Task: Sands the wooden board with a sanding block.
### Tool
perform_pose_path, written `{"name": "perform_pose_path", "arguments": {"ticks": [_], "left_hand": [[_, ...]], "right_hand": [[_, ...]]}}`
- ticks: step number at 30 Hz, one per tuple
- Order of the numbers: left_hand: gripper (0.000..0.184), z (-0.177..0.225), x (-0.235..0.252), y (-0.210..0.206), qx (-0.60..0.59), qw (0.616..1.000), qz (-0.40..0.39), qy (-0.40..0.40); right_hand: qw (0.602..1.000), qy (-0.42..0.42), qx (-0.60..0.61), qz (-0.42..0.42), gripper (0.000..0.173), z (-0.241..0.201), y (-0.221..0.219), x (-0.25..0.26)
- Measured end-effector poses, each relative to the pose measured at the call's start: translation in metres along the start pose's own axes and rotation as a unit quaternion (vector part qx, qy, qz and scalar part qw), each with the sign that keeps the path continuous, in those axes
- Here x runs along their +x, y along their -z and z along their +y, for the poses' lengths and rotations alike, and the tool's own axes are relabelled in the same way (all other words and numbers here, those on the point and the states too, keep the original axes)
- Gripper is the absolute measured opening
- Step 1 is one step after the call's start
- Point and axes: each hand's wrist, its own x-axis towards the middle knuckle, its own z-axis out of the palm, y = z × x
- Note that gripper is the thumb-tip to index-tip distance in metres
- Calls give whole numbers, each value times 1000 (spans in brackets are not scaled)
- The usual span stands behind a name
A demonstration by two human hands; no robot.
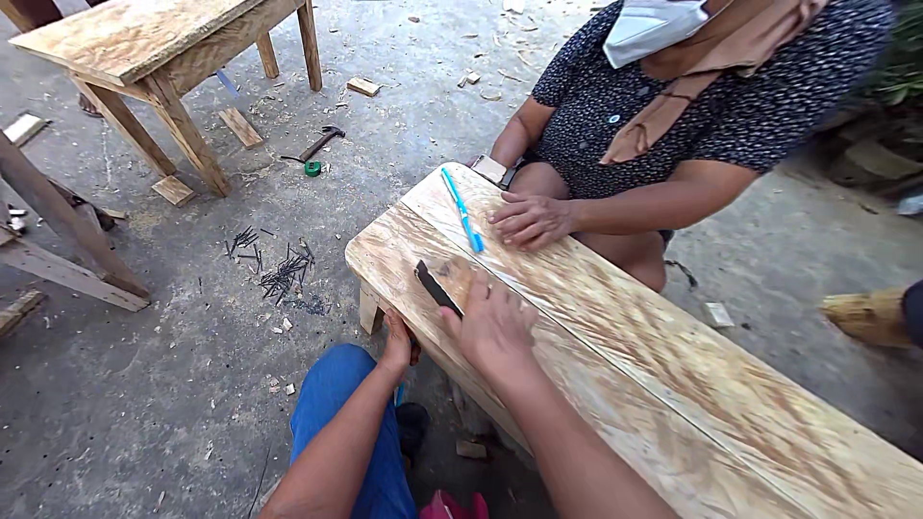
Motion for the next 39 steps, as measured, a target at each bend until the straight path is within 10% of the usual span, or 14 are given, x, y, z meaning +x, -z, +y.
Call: {"name": "perform_pose_path", "arguments": {"ticks": [8,12,19,30,39], "left_hand": [[61,69,-74,-30,59,994,75,49],[75,1,-2,1,-8,999,10,-36],[78,0,2,0,-3,1000,-2,-21],[84,0,-1,2,40,997,13,-68],[86,0,-3,0,32,997,18,-72]], "right_hand": [[984,104,24,141,83,-105,-17,147],[980,133,25,149,77,-22,-15,90],[997,-20,2,73,86,146,-17,-30],[987,124,72,67,75,-5,2,56],[989,-40,32,142,84,224,-37,-76]]}}
